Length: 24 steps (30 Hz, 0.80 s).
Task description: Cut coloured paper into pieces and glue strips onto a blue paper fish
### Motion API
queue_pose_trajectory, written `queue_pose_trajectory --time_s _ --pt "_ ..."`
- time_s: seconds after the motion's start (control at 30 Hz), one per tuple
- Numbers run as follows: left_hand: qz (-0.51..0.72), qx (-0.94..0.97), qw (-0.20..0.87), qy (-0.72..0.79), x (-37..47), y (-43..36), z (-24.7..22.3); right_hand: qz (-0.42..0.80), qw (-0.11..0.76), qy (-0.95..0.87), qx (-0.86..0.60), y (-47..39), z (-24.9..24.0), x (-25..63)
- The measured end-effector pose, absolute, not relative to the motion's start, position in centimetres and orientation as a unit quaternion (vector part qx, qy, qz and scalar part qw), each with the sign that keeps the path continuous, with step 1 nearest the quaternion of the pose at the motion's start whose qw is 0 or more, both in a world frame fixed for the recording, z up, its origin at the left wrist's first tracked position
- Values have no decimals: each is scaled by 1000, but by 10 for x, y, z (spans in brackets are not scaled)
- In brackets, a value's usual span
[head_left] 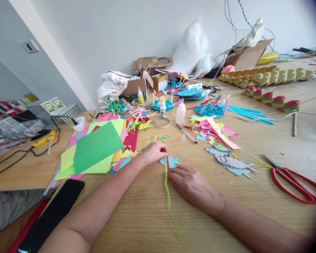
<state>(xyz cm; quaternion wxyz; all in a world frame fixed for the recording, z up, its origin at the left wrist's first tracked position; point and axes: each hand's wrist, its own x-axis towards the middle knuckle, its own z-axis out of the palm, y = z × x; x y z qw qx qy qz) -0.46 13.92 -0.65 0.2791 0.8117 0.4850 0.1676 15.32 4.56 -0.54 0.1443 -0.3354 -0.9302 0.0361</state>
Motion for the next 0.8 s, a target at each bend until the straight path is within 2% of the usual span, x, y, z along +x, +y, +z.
queue_pose_trajectory --time_s 0.8 --pt "125 830 242 487 -2 139 -4 50 129 -925 -353 45 -7 152"
